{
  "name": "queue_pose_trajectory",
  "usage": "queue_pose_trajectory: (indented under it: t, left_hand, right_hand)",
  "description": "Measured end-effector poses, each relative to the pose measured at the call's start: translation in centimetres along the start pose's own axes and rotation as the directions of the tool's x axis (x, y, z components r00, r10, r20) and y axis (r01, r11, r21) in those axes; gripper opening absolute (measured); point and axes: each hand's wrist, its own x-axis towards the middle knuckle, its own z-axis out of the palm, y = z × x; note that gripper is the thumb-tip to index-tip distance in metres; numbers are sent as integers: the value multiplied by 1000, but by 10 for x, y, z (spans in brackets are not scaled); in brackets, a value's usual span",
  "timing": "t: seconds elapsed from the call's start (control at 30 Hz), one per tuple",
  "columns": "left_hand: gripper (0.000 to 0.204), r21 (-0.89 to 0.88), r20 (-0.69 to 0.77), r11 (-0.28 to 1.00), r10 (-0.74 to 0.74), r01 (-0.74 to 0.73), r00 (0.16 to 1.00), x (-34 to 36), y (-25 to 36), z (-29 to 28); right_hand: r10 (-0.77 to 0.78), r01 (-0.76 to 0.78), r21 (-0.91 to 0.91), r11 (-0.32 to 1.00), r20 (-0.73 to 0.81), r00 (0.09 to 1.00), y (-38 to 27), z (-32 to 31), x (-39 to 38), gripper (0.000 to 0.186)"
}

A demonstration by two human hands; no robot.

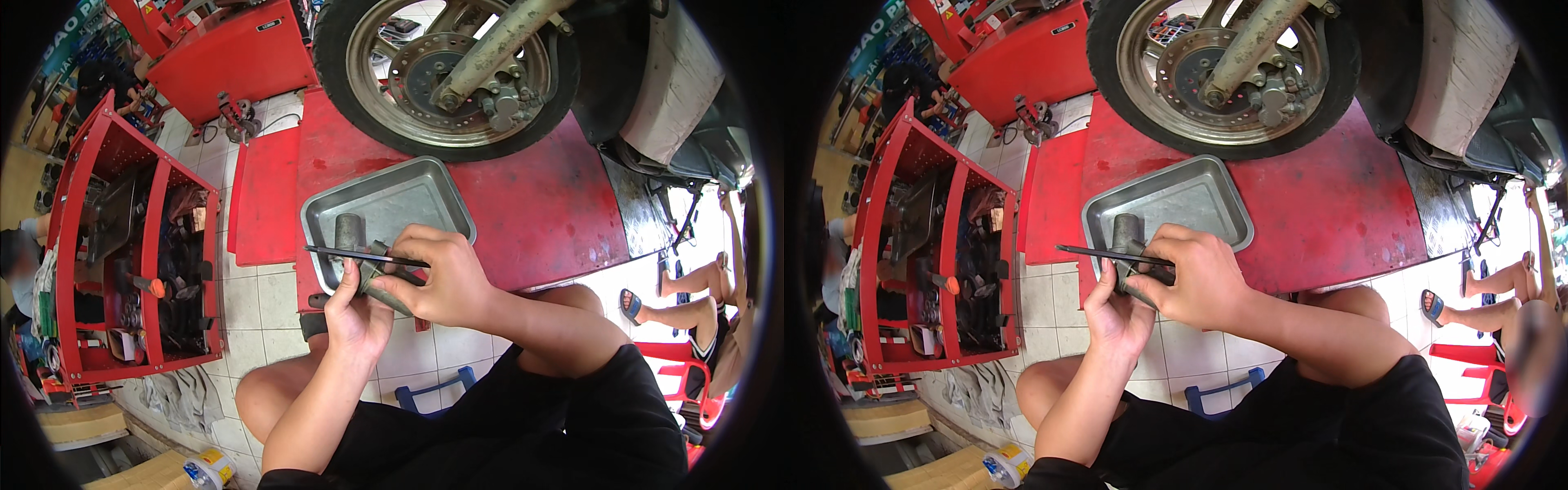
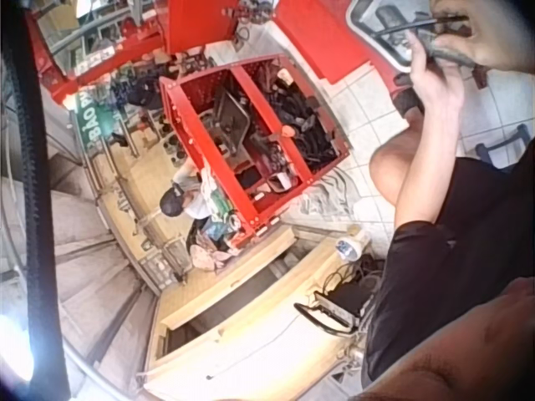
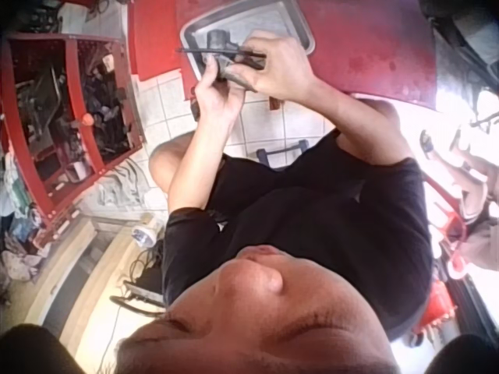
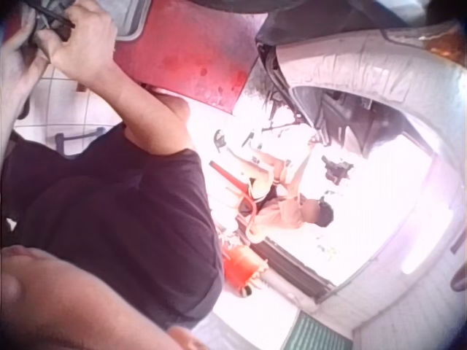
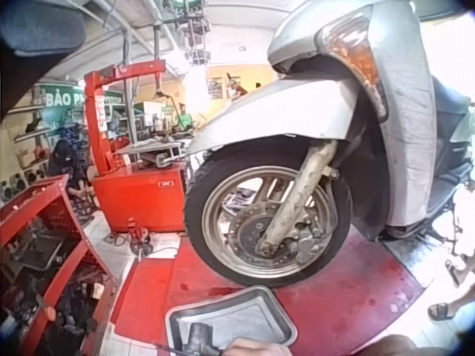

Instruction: The person sits on the floor of a workshop and uses a thin metal rod to clean or adjust a cylindrical metal component, likely a starter motor. The person repeatedly inserts the rod into the component and rotates it while holding it over a metal tray. A scooter is visible in the background.

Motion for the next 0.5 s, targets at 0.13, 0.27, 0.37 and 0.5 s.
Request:
queue_pose_trajectory:
  t: [0.13, 0.27, 0.37, 0.5]
  left_hand:
    - [37, 18, -35, 1000, 0, 0, 999, -1, -1, 0]
    - [38, 20, -19, 1000, -8, 8, 1000, -1, -1, 0]
    - [40, 43, -21, 999, -19, 20, 1000, -2, -1, 0]
    - [42, 58, -49, 998, -16, 19, 999, -2, -2, 4]
  right_hand:
    - [-11, 11, 6, 1000, -10, 1000, 1, -2, -1, 22]
    - [-45, 45, 11, 999, -2, 999, 1, -4, -1, 20]
    - [-10, 9, 56, 998, 22, 1000, -1, -7, 0, 20]
    - [-46, 43, 70, 997, 37, 998, 3, -8, 2, 20]
